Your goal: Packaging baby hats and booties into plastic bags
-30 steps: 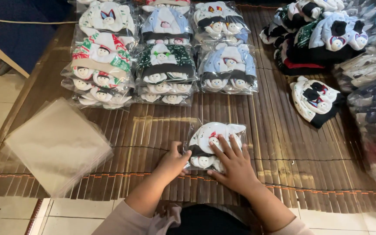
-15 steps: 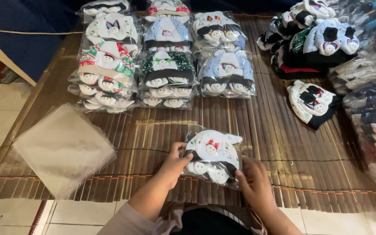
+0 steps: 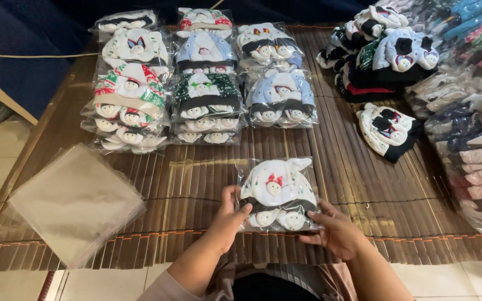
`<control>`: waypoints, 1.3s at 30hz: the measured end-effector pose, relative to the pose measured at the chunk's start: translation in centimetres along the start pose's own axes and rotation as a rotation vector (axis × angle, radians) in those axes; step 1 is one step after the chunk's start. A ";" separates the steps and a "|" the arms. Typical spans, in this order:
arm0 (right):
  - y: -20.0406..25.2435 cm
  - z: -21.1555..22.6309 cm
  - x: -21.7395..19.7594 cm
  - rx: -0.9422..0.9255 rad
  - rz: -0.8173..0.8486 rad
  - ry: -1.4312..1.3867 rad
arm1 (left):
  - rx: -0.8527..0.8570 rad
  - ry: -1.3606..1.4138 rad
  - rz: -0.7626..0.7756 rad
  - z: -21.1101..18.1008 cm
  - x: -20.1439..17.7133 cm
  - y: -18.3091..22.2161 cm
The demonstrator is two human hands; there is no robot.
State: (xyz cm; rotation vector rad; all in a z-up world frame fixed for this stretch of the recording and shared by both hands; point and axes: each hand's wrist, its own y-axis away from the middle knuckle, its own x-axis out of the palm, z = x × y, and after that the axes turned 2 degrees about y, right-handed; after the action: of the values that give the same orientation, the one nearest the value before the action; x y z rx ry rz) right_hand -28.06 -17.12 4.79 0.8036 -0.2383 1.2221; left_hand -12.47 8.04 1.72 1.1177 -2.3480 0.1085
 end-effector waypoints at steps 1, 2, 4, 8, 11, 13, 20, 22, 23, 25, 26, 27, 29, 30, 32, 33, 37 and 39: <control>-0.5 0.5 0.6 -0.004 -0.001 0.000 | 0.001 -0.001 0.004 -0.5 0.0 -0.1; -0.9 1.0 1.2 0.009 -0.072 0.070 | -0.022 -0.107 -0.049 -0.9 0.0 -0.1; -2.3 2.3 2.1 0.019 -0.145 0.139 | -0.044 -0.215 -0.099 -1.5 -0.3 -0.4; -6.1 6.0 3.4 -0.206 -0.098 0.168 | 0.291 -0.205 -0.096 -4.8 0.8 -1.5; -9.3 10.7 4.4 -0.389 -0.120 0.181 | 0.484 -0.207 -0.109 -7.3 1.1 -2.5; -11.9 13.7 4.2 -0.455 -0.097 0.181 | 0.568 -0.235 -0.111 -7.8 0.8 -2.7; -23.3 19.1 -1.0 -0.417 -0.221 0.220 | 0.490 -0.421 -0.077 -4.4 -2.0 -2.8; -25.3 19.3 -1.5 -0.377 -0.289 0.241 | 0.463 -0.487 -0.101 -3.6 -2.6 -2.9; -25.8 19.4 -1.4 -0.401 -0.268 0.283 | 0.457 -0.529 -0.107 -3.2 -2.8 -3.0; -24.8 19.6 0.8 -0.422 -0.245 0.329 | 0.451 -0.568 -0.117 -2.9 -3.0 -2.8; -23.4 19.7 2.9 -0.504 -0.394 0.609 | 0.416 -0.590 -0.123 -3.0 -3.0 -2.7; -22.0 19.7 5.0 -0.580 -0.542 0.890 | 0.382 -0.612 -0.129 -3.0 -2.9 -2.5; -25.0 19.7 1.3 -0.648 -0.652 1.161 | 0.414 -0.614 -0.132 -1.9 -3.5 -2.8; -26.4 19.7 -0.7 -0.714 -0.761 1.431 | 0.448 -0.618 -0.130 -1.5 -3.9 -2.9; -23.0 19.7 2.2 -0.607 -0.773 1.364 | 0.395 -0.635 -0.113 -2.3 -3.0 -2.1; -21.4 19.8 3.7 -0.505 -0.778 1.298 | 0.345 -0.649 -0.102 -2.8 -2.6 -1.8; -21.9 20.1 -1.1 -0.607 -0.781 1.387 | 0.319 -0.736 -0.081 -2.2 -3.1 -1.7; -22.0 20.6 -4.5 -0.901 -0.758 1.421 | 0.314 -0.740 -0.089 -1.5 -3.5 -1.7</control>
State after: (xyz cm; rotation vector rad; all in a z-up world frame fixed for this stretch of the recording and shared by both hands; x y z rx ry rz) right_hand -4.78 -36.50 7.63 -0.7882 0.6155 0.5861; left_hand -8.68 9.83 1.02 1.6238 -2.9896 0.0324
